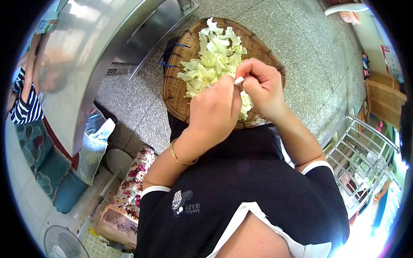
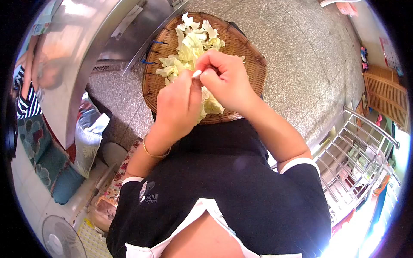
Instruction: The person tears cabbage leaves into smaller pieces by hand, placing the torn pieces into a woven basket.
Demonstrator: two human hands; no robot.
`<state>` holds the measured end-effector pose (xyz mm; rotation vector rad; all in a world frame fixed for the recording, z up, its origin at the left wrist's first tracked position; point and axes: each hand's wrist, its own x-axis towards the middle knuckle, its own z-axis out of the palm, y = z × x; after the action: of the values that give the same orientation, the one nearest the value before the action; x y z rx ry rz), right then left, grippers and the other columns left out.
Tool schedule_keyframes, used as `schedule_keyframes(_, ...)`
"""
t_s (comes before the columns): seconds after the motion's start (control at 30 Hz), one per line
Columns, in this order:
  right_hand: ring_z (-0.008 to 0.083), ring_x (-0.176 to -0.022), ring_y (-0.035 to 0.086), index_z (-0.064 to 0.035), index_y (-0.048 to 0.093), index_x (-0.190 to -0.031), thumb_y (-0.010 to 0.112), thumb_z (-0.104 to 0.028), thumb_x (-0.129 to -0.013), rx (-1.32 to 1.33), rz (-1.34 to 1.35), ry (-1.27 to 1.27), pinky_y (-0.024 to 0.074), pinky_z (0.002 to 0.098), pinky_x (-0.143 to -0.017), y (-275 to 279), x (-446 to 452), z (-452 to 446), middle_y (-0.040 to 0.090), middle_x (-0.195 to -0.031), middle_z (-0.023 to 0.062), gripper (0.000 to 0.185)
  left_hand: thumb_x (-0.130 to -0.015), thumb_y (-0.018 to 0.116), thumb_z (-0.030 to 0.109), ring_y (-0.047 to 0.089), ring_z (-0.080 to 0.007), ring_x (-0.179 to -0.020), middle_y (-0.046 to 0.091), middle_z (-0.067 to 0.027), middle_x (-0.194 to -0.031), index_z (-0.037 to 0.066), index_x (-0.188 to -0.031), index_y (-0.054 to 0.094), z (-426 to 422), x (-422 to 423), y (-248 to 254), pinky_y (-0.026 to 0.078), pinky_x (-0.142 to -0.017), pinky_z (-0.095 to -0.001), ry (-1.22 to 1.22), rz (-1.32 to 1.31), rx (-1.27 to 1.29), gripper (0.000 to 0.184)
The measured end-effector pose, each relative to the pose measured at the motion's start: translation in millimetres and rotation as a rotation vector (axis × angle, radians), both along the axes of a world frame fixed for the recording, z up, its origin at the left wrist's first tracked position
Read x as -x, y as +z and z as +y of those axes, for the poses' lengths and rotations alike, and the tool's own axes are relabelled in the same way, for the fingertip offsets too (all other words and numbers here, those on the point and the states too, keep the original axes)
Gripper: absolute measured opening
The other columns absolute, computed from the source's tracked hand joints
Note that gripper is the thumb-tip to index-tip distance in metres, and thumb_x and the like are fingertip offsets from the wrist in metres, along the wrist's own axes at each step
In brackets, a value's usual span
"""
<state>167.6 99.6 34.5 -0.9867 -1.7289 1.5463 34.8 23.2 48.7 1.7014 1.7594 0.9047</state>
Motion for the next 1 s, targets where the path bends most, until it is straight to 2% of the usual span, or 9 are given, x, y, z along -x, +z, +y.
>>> schedule_keyframes(0.1, 0.0011, -0.066, 0.05, -0.0025, 0.06, -0.095, 0.062, -0.005, -0.079, 0.364, 0.123, 0.066, 0.0407, 0.0175, -0.059, 12, -3, 0, 0.058, -0.075, -0.0037, 0.016, -0.092, 0.048, 0.018, 0.057, -0.0415, -0.063, 0.057, -0.0212, -0.068, 0.002, -0.086, 0.046, 4, 11, -2, 0.043, -0.056, -0.0496, -0.001, -0.191, 0.074, 0.017)
schedule_keyframes(0.37, 0.0038, -0.068, 0.053, -0.0021, 0.061, -0.091, 0.062, -0.007, -0.08, 0.322, -0.151, 0.259, 0.0427, 0.0199, -0.061, 5, -27, 20, 0.058, -0.075, -0.0023, 0.012, -0.09, 0.048, 0.018, 0.057, -0.0416, -0.069, 0.057, -0.0225, -0.071, 0.002, -0.086, 0.052, 2, 41, -9, 0.043, -0.061, -0.0481, -0.036, -0.173, 0.242, 0.017)
schedule_keyframes(0.47, 0.0252, -0.079, 0.058, -0.0034, 0.062, -0.091, 0.064, -0.013, -0.078, -0.35, -0.337, 0.487, 0.0471, 0.0346, -0.072, -7, -43, 27, 0.06, -0.081, 0.0091, 0.016, -0.088, 0.055, 0.02, 0.058, -0.0329, -0.067, 0.059, -0.0172, -0.073, 0.001, -0.087, 0.055, -4, 64, -13, 0.044, -0.061, -0.0408, -0.066, 0.022, 0.318, 0.019)
schedule_keyframes(0.57, 0.0208, -0.086, 0.056, -0.0032, 0.061, -0.096, 0.064, -0.009, -0.08, -0.462, -0.321, 0.518, 0.0458, 0.0321, -0.075, -5, -39, 17, 0.06, -0.089, 0.0072, 0.017, -0.084, 0.062, 0.021, 0.059, -0.0266, -0.064, 0.061, -0.0138, -0.074, 0.001, -0.09, 0.059, -10, 72, -11, 0.045, -0.061, -0.0362, -0.1, 0.117, 0.44, 0.021)
schedule_keyframes(0.67, 0.019, -0.086, 0.056, -0.0045, 0.062, -0.098, 0.064, -0.009, -0.081, -0.292, -0.346, 0.497, 0.0456, 0.0308, -0.075, -7, -34, 9, 0.059, -0.09, 0.007, 0.018, -0.08, 0.068, 0.023, 0.061, -0.0273, -0.07, 0.062, -0.0143, -0.081, 0.003, -0.1, 0.059, -24, 58, 1, 0.048, -0.065, -0.034, -0.091, 0.017, 0.427, 0.03)
schedule_keyframes(0.77, 0.0177, -0.086, 0.056, -0.005, 0.061, -0.103, 0.063, -0.008, -0.082, -0.051, -0.416, 0.439, 0.0454, 0.0298, -0.074, -1, -29, 5, 0.057, -0.093, 0.0055, 0.022, -0.074, 0.073, 0.026, 0.062, -0.0284, -0.08, 0.062, -0.0144, -0.096, 0.005, -0.113, 0.055, -33, 41, 3, 0.049, -0.073, -0.0318, -0.195, 0.197, 0.264, 0.047)
schedule_keyframes(0.87, 0.0154, -0.092, 0.055, -0.0056, 0.055, -0.116, 0.064, -0.014, -0.083, 0.023, -0.339, 0.422, 0.0452, 0.0287, -0.079, -1, -28, 3, 0.055, -0.103, 0.0046, 0.036, -0.073, 0.072, 0.03, 0.062, -0.0344, -0.088, 0.06, -0.0186, -0.102, 0.004, -0.122, 0.046, -37, 40, -9, 0.05, -0.077, -0.0379, -0.176, 0.116, 0.256, 0.062)
schedule_keyframes(0.93, 0.0151, -0.097, 0.053, -0.0054, 0.051, -0.122, 0.065, -0.018, -0.083, 0.104, -0.22, 0.383, 0.0444, 0.0287, -0.083, -7, -30, -2, 0.053, -0.108, 0.0048, 0.043, -0.079, 0.061, 0.02, 0.06, -0.0337, -0.095, 0.057, -0.0191, -0.11, 0.001, -0.122, 0.045, -38, 46, -14, 0.047, -0.085, -0.0358, -0.017, -0.425, 0.327, 0.05)
schedule_keyframes(1.0, 0.0147, -0.109, 0.049, -0.0038, 0.04, -0.133, 0.068, -0.03, -0.082, 0.331, -0.01, 0.343, 0.0407, 0.0292, -0.094, -6, -25, -7, 0.05, -0.117, 0.0065, 0.063, -0.08, 0.057, 0.017, 0.059, -0.033, -0.098, 0.056, -0.0193, -0.112, 0.0, -0.123, 0.044, -33, 45, -13, 0.045, -0.088, -0.035, -0.026, -0.614, 0.264, 0.048)
